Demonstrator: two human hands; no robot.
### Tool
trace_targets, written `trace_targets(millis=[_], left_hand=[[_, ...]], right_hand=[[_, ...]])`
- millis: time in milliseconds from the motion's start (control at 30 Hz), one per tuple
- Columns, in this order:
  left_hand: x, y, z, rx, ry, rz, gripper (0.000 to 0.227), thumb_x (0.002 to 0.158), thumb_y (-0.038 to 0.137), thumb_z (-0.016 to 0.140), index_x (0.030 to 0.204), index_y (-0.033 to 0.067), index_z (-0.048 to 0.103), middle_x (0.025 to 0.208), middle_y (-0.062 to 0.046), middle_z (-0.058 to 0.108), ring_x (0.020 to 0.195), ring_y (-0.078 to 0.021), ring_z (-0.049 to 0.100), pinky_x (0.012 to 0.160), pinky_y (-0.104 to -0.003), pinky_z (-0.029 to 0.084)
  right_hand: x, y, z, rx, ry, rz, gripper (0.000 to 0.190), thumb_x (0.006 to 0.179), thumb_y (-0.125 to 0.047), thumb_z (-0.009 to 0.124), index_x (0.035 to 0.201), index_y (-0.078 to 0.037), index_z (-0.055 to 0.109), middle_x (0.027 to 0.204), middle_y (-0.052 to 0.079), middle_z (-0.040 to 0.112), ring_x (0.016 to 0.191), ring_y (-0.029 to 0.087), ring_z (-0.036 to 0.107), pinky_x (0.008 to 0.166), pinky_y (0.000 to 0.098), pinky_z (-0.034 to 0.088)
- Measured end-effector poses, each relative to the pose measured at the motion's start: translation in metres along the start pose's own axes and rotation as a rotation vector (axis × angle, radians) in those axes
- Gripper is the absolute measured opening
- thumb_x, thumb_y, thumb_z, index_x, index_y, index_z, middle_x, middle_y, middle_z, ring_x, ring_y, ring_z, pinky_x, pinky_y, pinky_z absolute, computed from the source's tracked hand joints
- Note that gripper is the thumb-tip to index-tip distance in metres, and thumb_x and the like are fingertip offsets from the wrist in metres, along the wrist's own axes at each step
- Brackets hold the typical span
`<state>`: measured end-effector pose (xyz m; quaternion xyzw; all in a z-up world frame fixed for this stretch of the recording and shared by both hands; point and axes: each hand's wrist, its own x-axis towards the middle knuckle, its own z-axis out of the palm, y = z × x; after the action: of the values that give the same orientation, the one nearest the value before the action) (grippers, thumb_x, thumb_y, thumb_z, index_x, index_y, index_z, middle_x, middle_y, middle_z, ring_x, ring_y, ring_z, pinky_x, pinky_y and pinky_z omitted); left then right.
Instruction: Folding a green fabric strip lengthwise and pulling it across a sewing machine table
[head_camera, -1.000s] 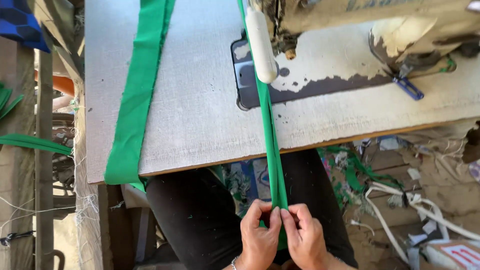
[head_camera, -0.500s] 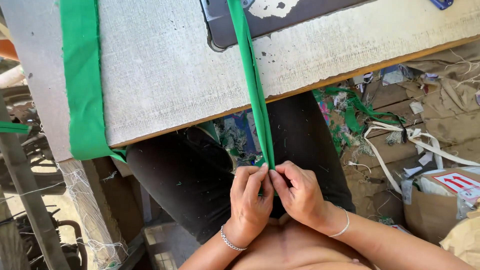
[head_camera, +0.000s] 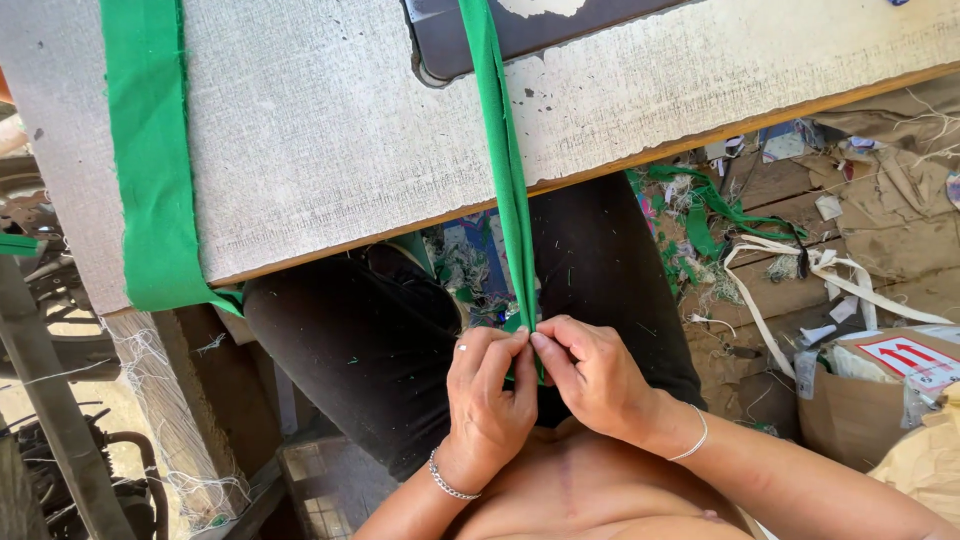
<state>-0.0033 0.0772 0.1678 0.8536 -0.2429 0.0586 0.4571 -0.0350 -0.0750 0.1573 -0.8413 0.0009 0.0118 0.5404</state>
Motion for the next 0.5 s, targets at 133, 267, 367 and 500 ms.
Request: trace_targets(millis=[133,267,367,500], left_hand=[[-0.003,-0.001,-0.001,0.096,-0.004,-0.019,0.021,0.086,0.008,0.075,0.103,0.0050,0.062,0.094,-0.008,0.061,0.082,-0.0289,0.057,0.074,-0.040,0.042],[-0.001,-0.006,-0.001,0.132,0.058,0.034,0.010,0.092,0.004,0.073,0.097,0.0043,0.065,0.087,-0.008,0.060,0.075,-0.0283,0.055,0.070,-0.041,0.042],[-0.003,-0.003,-0.002,0.201,0.080,0.097,0.017,0.089,-0.008,0.067,0.100,0.0055,0.064,0.089,-0.007,0.059,0.075,-0.0292,0.053,0.068,-0.042,0.040],[0.003,0.005,-0.008,0.102,0.051,0.148,0.015,0.091,-0.012,0.060,0.092,0.0026,0.060,0.087,-0.010,0.055,0.074,-0.0297,0.049,0.070,-0.041,0.043]], right_hand=[[0.007,-0.010,-0.006,0.258,-0.173,0.460,0.025,0.100,-0.021,0.053,0.097,-0.007,0.073,0.066,0.001,0.066,0.059,0.011,0.061,0.057,0.0269,0.054],[0.018,-0.010,-0.016,0.421,-0.291,0.538,0.028,0.101,-0.022,0.050,0.097,-0.004,0.071,0.063,0.006,0.065,0.058,0.013,0.061,0.056,0.0274,0.054],[0.023,-0.012,-0.020,-0.195,0.015,-0.232,0.019,0.094,0.001,0.056,0.112,0.002,0.062,0.101,0.016,0.070,0.085,0.030,0.069,0.075,0.0390,0.054],[0.031,-0.008,-0.026,-0.445,-0.032,-0.627,0.024,0.105,-0.008,0.050,0.125,-0.001,0.061,0.100,0.014,0.055,0.079,0.030,0.055,0.071,0.0410,0.049]])
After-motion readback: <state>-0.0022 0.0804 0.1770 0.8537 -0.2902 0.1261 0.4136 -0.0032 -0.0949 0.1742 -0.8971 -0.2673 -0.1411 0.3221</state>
